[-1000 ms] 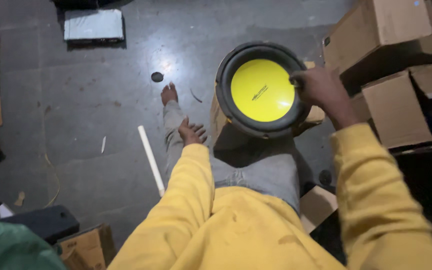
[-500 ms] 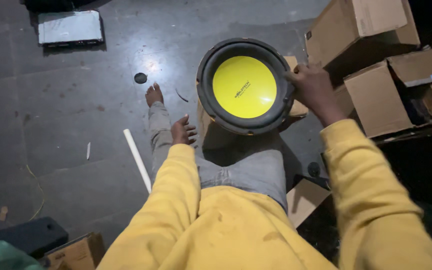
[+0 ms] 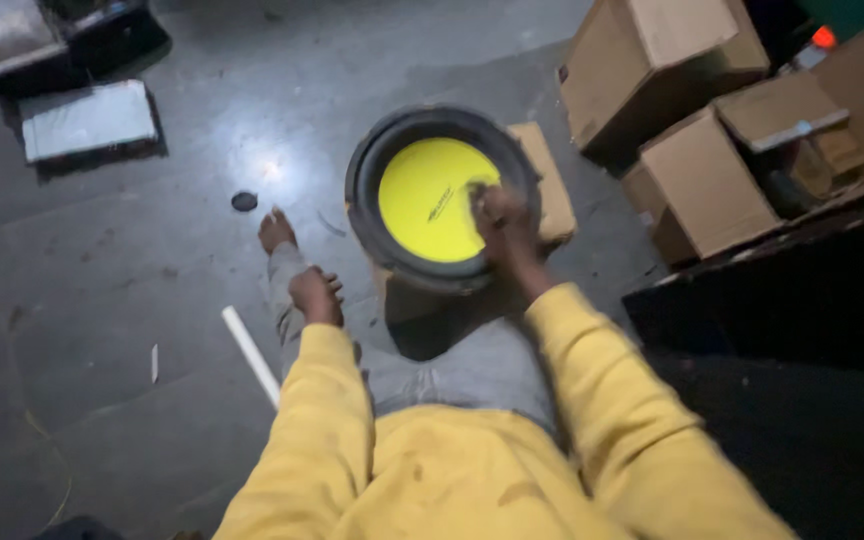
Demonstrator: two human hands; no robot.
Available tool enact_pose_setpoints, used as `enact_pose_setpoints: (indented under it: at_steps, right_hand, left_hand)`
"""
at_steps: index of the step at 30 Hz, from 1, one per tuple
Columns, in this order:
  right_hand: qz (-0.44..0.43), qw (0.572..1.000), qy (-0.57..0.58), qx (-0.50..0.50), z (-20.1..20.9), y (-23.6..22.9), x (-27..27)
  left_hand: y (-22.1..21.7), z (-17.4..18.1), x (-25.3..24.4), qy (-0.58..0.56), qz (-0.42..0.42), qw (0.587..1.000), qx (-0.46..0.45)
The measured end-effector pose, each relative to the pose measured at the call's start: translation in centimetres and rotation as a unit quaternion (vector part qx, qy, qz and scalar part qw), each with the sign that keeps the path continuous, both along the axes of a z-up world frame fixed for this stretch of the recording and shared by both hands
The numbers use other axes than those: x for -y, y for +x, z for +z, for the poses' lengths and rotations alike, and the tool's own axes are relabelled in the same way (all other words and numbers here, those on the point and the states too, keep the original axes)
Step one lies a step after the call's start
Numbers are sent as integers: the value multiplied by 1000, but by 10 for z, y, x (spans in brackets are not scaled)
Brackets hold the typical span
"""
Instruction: The person removes a yellow subwoofer from a wooden enclosure and places it on a cardboard box. They then use a brush to clean the speaker cone and surround, flip it over to clean the back frame, and flip it back to continue cleaning the front.
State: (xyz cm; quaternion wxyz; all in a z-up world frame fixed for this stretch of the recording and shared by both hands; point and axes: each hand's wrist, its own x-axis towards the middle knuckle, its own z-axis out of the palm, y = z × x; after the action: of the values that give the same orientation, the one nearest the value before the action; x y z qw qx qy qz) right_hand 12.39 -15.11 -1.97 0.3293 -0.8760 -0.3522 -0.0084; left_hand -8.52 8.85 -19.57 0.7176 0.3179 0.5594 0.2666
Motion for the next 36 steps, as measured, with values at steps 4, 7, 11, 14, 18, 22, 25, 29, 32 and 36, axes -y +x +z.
enact_pose_setpoints:
  at_steps: [4,7,11,14,18,22,25,29,32,36]
  right_hand:
    - [231,972,3,-51,-34,-17,-52]
    - [317,930,-155,106,-23,24,-49]
    - [250,897,-227,284,19,85,-44]
    - [136,951,-158,228,18,64,-39]
    - [4,998,62,30,-10,0,-54]
    - [1,979,79,-187,-28,-36,-87]
    - [133,982,8,-131,-15,-11,-100]
    - [266,940,-146,154,2,40,-78]
    - [99,984,-63,135,-8,41,-87]
    - [104,981,65,-148,-14,19,-101]
  left_hand:
    - [58,84,-10,115,-23,993,7]
    - [79,113,22,262,-98,957,-74]
    - [88,128,55,199,-199,925,-254]
    - [83,130,64,234,-173,931,-222]
    - [88,147,76,276,-121,921,-246]
    - [75,160,82,278,-133,916,-258]
    - [79,166,75,257,-144,919,-263]
    - [83,163,78,274,-159,909,-272]
    - [80,163,71,287,-151,901,-288]
    - [82,170,72,276,-147,907,-282]
